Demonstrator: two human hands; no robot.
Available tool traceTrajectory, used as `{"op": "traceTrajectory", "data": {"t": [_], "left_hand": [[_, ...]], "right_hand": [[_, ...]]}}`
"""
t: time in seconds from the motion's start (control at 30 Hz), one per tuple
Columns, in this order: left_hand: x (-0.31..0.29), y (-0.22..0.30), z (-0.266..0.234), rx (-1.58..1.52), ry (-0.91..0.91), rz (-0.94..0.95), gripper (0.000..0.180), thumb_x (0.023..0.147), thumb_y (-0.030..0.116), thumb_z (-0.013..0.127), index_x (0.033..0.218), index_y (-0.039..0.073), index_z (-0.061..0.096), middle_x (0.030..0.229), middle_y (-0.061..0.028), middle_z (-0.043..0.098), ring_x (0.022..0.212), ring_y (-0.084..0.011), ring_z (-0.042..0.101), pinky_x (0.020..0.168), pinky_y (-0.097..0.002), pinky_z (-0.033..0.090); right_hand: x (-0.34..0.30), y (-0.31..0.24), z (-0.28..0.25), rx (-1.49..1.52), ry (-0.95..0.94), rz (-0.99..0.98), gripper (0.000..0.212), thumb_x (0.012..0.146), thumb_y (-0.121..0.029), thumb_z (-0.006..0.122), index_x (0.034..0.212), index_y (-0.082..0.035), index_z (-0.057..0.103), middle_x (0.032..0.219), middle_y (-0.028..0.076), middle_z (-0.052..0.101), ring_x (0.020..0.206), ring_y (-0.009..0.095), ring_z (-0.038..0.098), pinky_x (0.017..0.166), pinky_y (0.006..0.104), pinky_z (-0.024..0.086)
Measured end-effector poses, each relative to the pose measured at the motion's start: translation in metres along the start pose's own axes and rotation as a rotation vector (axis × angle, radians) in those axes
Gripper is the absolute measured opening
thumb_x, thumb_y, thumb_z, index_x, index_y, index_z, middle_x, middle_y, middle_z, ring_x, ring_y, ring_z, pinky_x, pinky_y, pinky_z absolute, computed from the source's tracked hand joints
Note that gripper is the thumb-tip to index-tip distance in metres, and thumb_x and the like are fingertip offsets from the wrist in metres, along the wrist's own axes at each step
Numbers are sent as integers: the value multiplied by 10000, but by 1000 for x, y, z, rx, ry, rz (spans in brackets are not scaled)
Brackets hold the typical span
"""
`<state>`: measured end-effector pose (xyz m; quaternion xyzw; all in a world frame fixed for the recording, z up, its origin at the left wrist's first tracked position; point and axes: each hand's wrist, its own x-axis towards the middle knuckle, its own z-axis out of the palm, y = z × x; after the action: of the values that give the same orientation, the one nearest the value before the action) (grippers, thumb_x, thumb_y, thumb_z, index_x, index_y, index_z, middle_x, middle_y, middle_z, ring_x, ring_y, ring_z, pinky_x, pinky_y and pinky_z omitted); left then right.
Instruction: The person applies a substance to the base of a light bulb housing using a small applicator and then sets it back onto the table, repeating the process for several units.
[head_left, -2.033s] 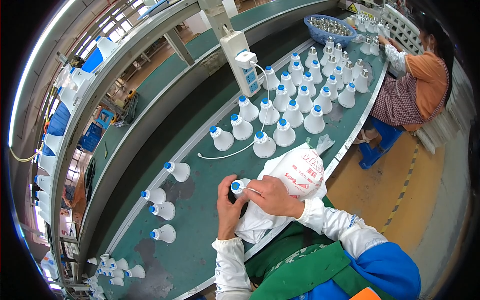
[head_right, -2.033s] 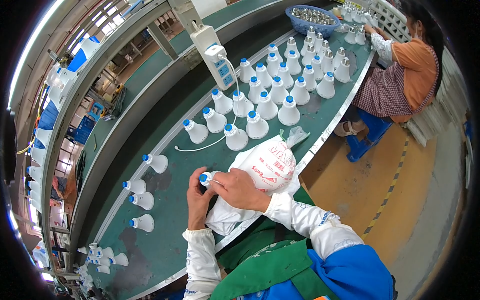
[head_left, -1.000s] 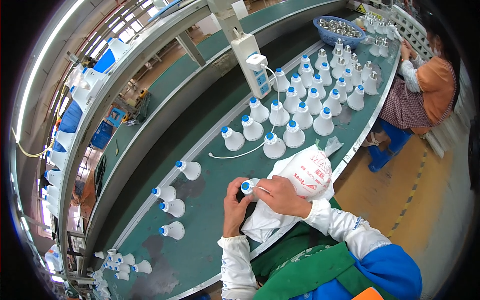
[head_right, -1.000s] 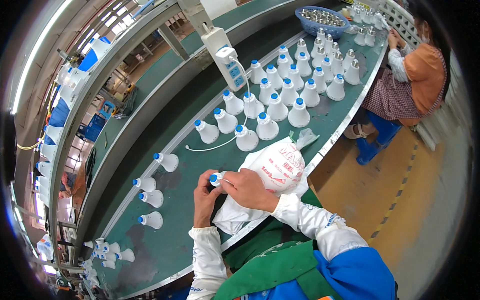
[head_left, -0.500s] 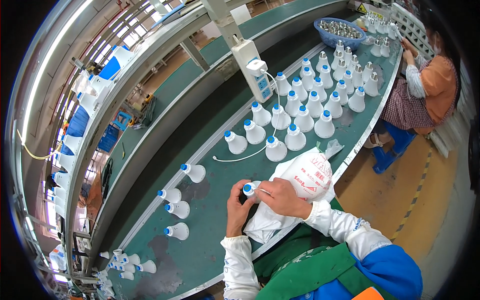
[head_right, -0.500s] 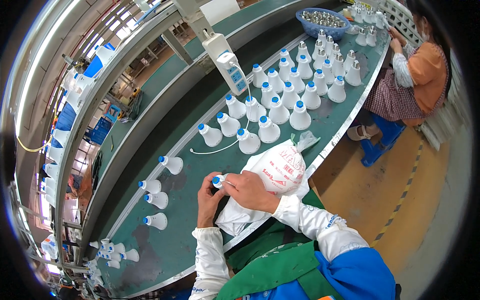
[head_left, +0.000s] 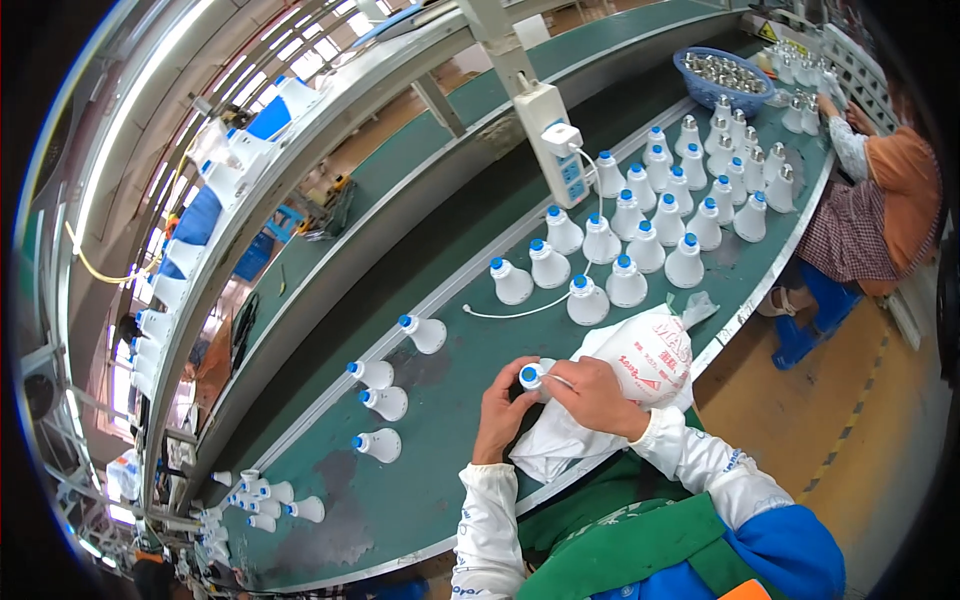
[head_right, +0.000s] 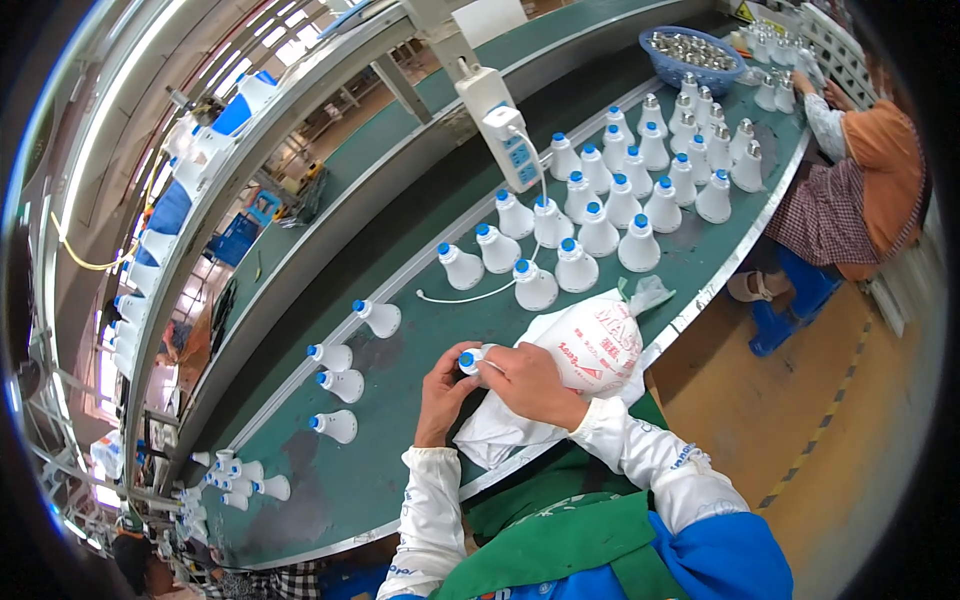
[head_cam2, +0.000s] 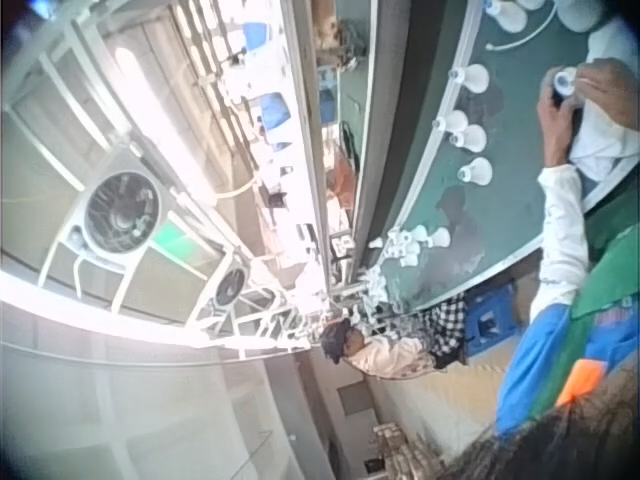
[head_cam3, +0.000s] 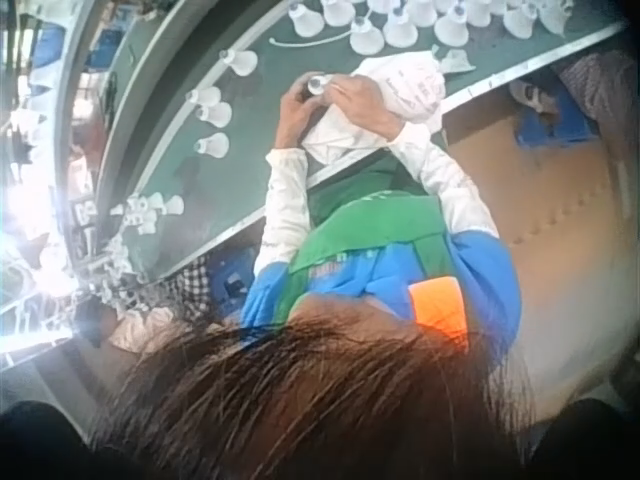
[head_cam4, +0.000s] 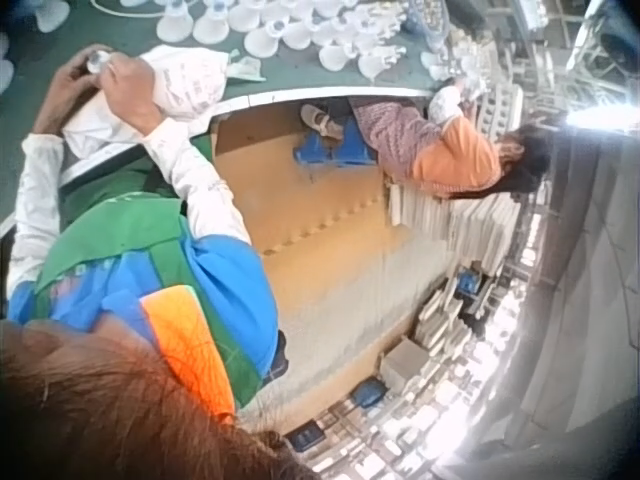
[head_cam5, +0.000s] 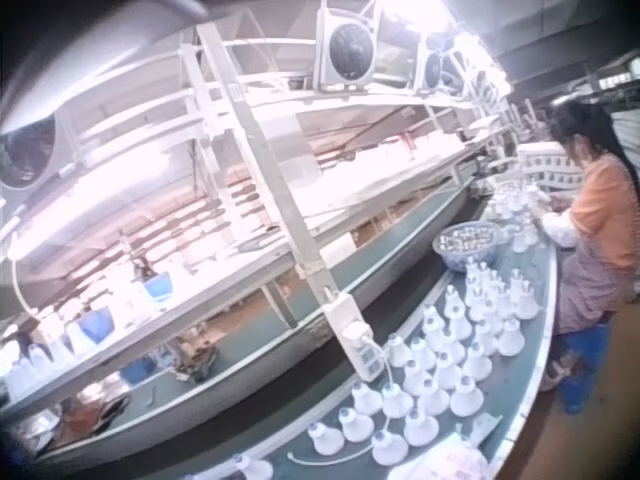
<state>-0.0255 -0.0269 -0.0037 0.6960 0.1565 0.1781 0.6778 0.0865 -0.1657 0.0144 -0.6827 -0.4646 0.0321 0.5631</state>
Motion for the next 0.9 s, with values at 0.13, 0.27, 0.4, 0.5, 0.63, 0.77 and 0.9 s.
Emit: {"op": "traceTrajectory", "data": {"t": [0.13,0.27,0.4,0.5,0.63,0.77,0.9], "left_hand": [[-4,10,-1,42,-41,42,472,731,-71,623,1190,24,564,1173,-43,574,1097,-159,525,972,-281,385],[-5,13,-3,93,-58,50,479,718,-81,634,1180,26,568,1192,-45,561,1119,-163,515,979,-285,382],[-4,15,-5,99,-58,57,467,719,-84,632,1170,26,575,1195,-48,556,1127,-169,511,984,-291,381],[-4,19,-4,108,-48,68,462,723,-77,638,1169,25,576,1201,-53,552,1132,-172,509,988,-294,379],[-1,18,-2,129,-50,72,460,724,-61,650,1169,30,577,1215,-61,544,1141,-175,501,991,-300,374],[5,15,-2,154,-18,101,463,721,-54,664,1168,31,578,1169,-51,572,1090,-164,530,963,-292,397],[21,8,-9,134,239,28,422,738,-13,693,1143,32,582,1068,-26,614,916,-131,581,815,-265,471]], "right_hand": [[-4,4,-1,-45,-34,-17,123,819,-188,622,786,-71,639,636,109,590,569,317,531,530,413,397],[-6,7,0,-45,-66,-69,98,818,-173,615,796,-82,647,671,83,598,571,298,529,539,392,401],[-6,12,2,-113,-73,-194,80,818,-162,609,793,-96,648,697,57,598,559,279,515,551,372,404],[-2,3,-4,-4,-61,-157,179,826,-217,618,710,-82,590,618,119,585,560,341,546,546,429,417],[-3,5,-7,0,-83,-117,171,819,-214,619,710,-86,590,616,113,585,568,339,551,551,427,424],[-3,6,-10,-13,-65,-130,91,802,-185,649,771,-100,648,641,65,594,567,276,518,539,386,409],[-3,2,-9,61,-15,-89,173,838,-222,628,726,-92,605,610,94,576,556,314,518,545,410,393]]}}
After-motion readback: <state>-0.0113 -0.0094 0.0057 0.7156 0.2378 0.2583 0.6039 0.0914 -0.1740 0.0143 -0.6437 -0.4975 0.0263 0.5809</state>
